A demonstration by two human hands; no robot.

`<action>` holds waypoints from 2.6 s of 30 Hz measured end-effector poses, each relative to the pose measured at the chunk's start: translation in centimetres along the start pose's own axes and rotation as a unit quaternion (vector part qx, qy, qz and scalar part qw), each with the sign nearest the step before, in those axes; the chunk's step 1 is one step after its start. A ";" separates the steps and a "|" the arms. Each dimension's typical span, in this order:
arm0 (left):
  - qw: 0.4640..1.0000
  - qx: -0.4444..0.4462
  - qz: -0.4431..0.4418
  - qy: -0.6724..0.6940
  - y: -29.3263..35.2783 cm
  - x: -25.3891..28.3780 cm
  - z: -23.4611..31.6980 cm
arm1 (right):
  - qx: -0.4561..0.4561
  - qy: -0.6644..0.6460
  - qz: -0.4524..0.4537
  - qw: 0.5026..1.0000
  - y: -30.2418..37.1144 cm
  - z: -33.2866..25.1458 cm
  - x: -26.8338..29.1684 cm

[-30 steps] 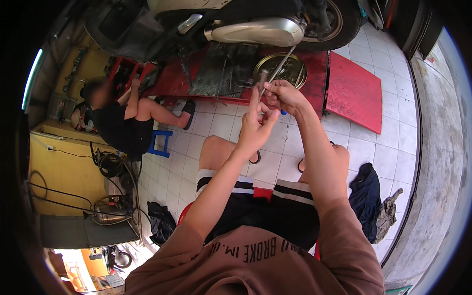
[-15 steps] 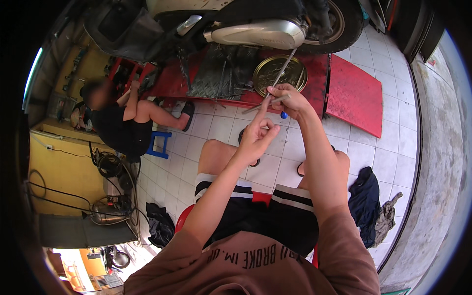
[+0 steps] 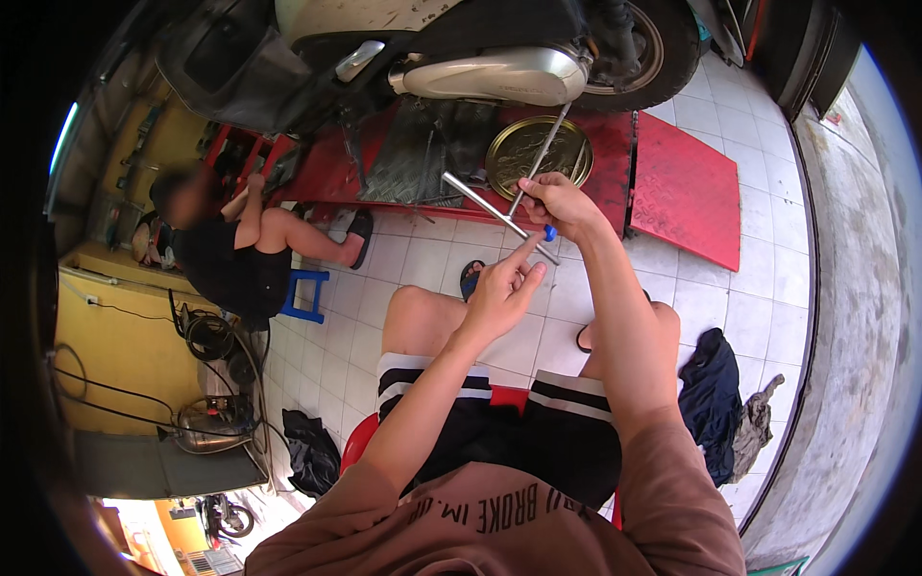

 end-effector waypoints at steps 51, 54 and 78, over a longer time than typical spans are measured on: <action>0.935 -0.001 0.172 0.310 -3.5 -2.8 -2.2 | -0.011 0.045 0.096 0.994 -0.3 -0.5 0.4; 0.934 -0.059 0.233 0.265 -3.9 -2.7 -1.6 | -0.013 0.046 0.099 0.994 -0.5 -0.6 0.7; 0.932 0.186 0.232 0.209 -1.0 0.4 -12.4 | -0.023 0.086 0.092 0.992 -1.5 1.1 1.4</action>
Point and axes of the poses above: each hand's wrist, its own y-axis away from the middle knuckle, its own x-axis out of the back of the hand, z = x × y, the point moved 2 cm from there along -y, towards the middle knuckle, and after that the axes turned 8 degrees about x, right-handed, at the moved point
